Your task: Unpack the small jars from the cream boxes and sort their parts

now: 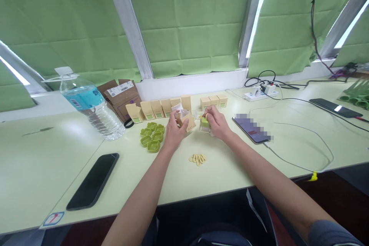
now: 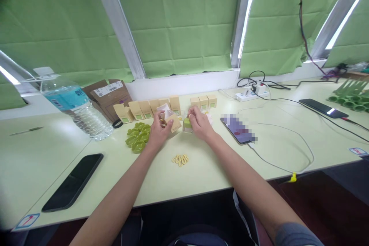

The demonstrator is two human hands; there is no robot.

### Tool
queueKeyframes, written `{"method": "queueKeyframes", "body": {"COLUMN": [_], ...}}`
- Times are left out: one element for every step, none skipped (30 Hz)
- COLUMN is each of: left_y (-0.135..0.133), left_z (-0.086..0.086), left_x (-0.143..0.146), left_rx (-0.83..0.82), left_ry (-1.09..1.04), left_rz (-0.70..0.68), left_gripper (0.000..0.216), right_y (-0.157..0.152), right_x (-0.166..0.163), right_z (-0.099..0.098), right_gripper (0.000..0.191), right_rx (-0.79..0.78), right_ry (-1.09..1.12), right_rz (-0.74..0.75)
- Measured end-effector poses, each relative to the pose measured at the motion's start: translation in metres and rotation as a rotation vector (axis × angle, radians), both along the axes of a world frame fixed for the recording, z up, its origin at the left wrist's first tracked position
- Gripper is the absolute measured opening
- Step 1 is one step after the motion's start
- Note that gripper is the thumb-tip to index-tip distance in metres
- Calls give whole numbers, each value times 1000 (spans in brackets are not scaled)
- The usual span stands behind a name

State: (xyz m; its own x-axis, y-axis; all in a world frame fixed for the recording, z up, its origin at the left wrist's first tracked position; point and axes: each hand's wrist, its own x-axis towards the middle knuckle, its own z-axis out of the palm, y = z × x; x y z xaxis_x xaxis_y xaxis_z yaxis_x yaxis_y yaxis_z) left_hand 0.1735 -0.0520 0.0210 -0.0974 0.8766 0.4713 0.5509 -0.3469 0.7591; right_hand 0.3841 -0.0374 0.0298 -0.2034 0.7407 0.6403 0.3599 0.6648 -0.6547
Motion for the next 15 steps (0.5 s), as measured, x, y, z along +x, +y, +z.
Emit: {"method": "queueKeyframes", "body": {"left_y": [0,1,1,2,2,2,2,2,2,1,0,-2,-3,-4,-6], "left_z": [0,0,0,1,1,1,2,2,3,4,5,5,6,7,7], "left_x": [0,1,1,1,1,0,0,0,0,0,1,1,2,3,4], "left_rx": [13,24,33,37,39,41,45,52,63,76,92,111,131,150,166], "left_ry": [-21,-41,-61,-79,-98,-119,-142,-165,-186,-202,-209,-208,-201,-190,-178], "left_rz": [9,22,37,49,54,55,52,47,42,39,37,38,39,40,40], "left_gripper": [53,52,51,50,50,50,51,52,53,53,54,55,56,56,57], "right_y": [-1,-3,-4,-5,-7,-8,-8,-9,-9,-9,-9,-9,-9,-10,-11], "right_x": [-1,-1,-2,-3,-3,-4,-4,-5,-6,-7,-8,-9,-11,-13,-14], "right_z": [1,2,3,5,6,7,7,8,8,8,8,7,7,7,6], "right_gripper": [18,20,23,26,28,29,30,31,34,39,46,54,63,70,75], "right_rx": [-19,-39,-55,-65,-68,-67,-64,-64,-66,-69,-73,-76,-75,-74,-73], "right_ry": [-34,-75,-123,-173,-222,-266,-305,-338,-365,-388,-411,-435,-459,-482,-501], "right_rz": [9,17,23,22,16,6,-5,-17,-32,-49,-68,-84,-95,-101,-104]}}
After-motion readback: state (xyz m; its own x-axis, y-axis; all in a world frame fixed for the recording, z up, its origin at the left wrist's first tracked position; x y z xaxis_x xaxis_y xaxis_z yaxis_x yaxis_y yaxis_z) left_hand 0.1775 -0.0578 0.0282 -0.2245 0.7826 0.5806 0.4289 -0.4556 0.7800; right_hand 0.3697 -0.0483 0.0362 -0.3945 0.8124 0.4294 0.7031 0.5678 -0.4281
